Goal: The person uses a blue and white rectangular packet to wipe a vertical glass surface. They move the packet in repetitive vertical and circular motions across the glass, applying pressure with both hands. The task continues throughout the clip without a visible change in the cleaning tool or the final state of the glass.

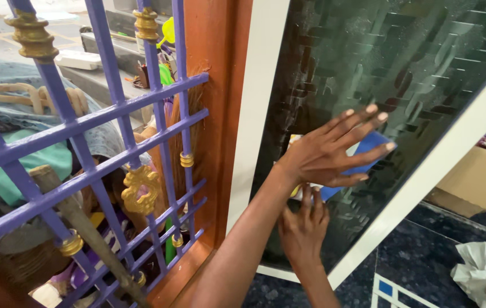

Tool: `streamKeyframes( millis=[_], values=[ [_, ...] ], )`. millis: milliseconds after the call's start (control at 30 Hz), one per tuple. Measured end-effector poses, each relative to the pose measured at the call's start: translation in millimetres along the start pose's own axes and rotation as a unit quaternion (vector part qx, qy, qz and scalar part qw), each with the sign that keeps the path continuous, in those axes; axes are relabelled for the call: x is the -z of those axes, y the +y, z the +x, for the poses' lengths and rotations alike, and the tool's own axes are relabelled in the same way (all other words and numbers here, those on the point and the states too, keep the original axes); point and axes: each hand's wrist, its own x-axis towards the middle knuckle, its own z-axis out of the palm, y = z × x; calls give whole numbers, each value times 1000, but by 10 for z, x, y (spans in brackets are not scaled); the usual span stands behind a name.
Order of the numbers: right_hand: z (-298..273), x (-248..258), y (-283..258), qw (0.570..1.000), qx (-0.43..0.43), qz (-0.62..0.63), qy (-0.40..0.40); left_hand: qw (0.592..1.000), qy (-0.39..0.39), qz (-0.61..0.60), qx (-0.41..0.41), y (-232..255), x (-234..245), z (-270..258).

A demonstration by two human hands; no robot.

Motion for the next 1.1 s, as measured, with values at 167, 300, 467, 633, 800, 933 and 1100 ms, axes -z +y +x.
streamKeyframes(
  millis=[167, 300, 467, 633, 800, 933, 1100],
  values=[
    [-16, 119, 67, 999, 13, -2, -40, 996, -7, 88, 23, 38, -30, -62],
    [51, 252, 93, 999, -4, 20, -37, 979, 23, 199, 29, 68, -70, -111],
    [119, 340, 146, 998, 9, 6, -57, 954, 59, 287, 70, 113, 35, -262],
    [220, 358, 174, 999, -1, 8, -45, 939, 111, 306, 114, 71, 132, -296],
    [483, 423, 282, 999, -43, 21, -20, 928, 144, 312, 144, 92, 376, -305],
    [716, 514, 356, 994, -89, 54, 46, 951, 125, 191, 208, 178, 550, -272],
    [851, 644, 293, 991, -121, 46, 30, 946, 140, 127, 263, 246, 715, -165]
  ],
)
